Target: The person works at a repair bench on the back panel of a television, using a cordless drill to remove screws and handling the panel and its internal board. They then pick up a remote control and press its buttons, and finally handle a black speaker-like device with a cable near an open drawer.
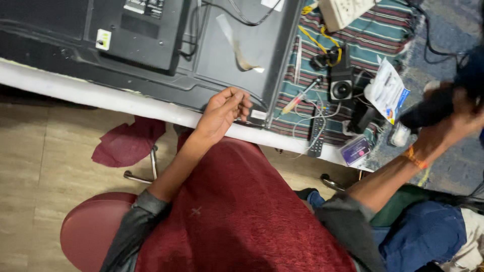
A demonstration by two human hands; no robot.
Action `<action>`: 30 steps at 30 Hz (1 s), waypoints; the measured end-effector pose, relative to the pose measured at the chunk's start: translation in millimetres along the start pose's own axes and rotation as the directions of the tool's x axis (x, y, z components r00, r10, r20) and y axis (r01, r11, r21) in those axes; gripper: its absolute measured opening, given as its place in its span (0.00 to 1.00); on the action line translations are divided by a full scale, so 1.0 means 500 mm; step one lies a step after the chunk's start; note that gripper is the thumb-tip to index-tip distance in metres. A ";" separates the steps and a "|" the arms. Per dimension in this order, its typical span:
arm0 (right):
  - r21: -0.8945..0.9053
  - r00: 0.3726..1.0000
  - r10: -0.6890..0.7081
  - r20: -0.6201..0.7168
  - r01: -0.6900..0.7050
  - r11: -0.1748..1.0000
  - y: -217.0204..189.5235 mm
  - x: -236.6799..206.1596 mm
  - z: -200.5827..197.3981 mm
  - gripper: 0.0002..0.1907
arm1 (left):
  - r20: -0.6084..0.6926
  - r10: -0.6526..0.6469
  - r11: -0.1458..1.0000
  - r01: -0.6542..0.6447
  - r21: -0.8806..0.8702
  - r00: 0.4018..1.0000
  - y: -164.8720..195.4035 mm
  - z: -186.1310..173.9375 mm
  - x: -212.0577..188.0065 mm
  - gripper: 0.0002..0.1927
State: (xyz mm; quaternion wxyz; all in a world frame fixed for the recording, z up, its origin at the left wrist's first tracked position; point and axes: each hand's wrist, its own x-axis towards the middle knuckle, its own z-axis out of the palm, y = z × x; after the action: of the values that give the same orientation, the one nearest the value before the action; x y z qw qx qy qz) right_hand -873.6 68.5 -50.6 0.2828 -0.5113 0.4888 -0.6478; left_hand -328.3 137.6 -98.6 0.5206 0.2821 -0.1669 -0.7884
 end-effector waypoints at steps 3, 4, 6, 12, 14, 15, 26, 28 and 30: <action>0.221 1.000 -0.023 -0.008 0.024 0.975 -0.074 -0.130 0.118 0.26 | 0.014 0.017 1.000 -0.017 0.004 1.000 0.063 -0.035 -0.006 0.10; 0.260 1.000 -0.023 -0.016 0.026 0.965 -0.101 -0.168 0.170 0.27 | 0.016 0.017 1.000 -0.017 0.016 1.000 0.090 -0.048 -0.006 0.10; 0.427 0.992 0.091 -0.092 -0.044 0.903 -0.151 -0.220 0.276 0.30 | 0.032 0.025 0.999 -0.026 0.033 0.999 0.144 -0.073 -0.007 0.10; 0.305 0.993 0.115 -0.024 -0.103 0.947 -0.215 -0.343 0.604 0.25 | 0.056 0.099 0.995 -0.100 0.009 0.993 0.305 -0.183 -0.046 0.10; 0.261 0.985 0.158 0.067 -0.171 0.950 -0.228 -0.382 0.706 0.25 | 0.057 0.170 0.985 -0.171 0.012 0.984 0.361 -0.238 -0.051 0.10; 0.278 0.979 0.183 0.090 -0.201 0.939 -0.234 -0.403 0.757 0.25 | 0.038 0.197 0.980 -0.198 0.013 0.980 0.387 -0.267 -0.052 0.10; 0.076 0.807 0.435 0.400 -0.502 0.861 -0.314 -0.520 1.103 0.27 | -0.053 0.240 0.964 -0.244 -0.103 0.969 0.620 -0.506 -0.034 0.11; 0.009 0.792 0.440 0.423 -0.489 0.872 -0.323 -0.522 1.124 0.26 | -0.065 0.209 0.965 -0.217 -0.146 0.976 0.638 -0.529 -0.036 0.11; -0.033 0.784 0.451 0.428 -0.485 0.874 -0.326 -0.524 1.140 0.25 | -0.061 0.177 0.971 -0.185 -0.149 0.982 0.650 -0.549 -0.034 0.12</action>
State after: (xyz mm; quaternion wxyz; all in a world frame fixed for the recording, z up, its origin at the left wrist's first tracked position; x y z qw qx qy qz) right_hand -233.6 158.4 -1.7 0.5534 -0.4903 0.5011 -0.4498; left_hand 82.7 31.0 -128.6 0.6144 0.2433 -0.1180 -0.7412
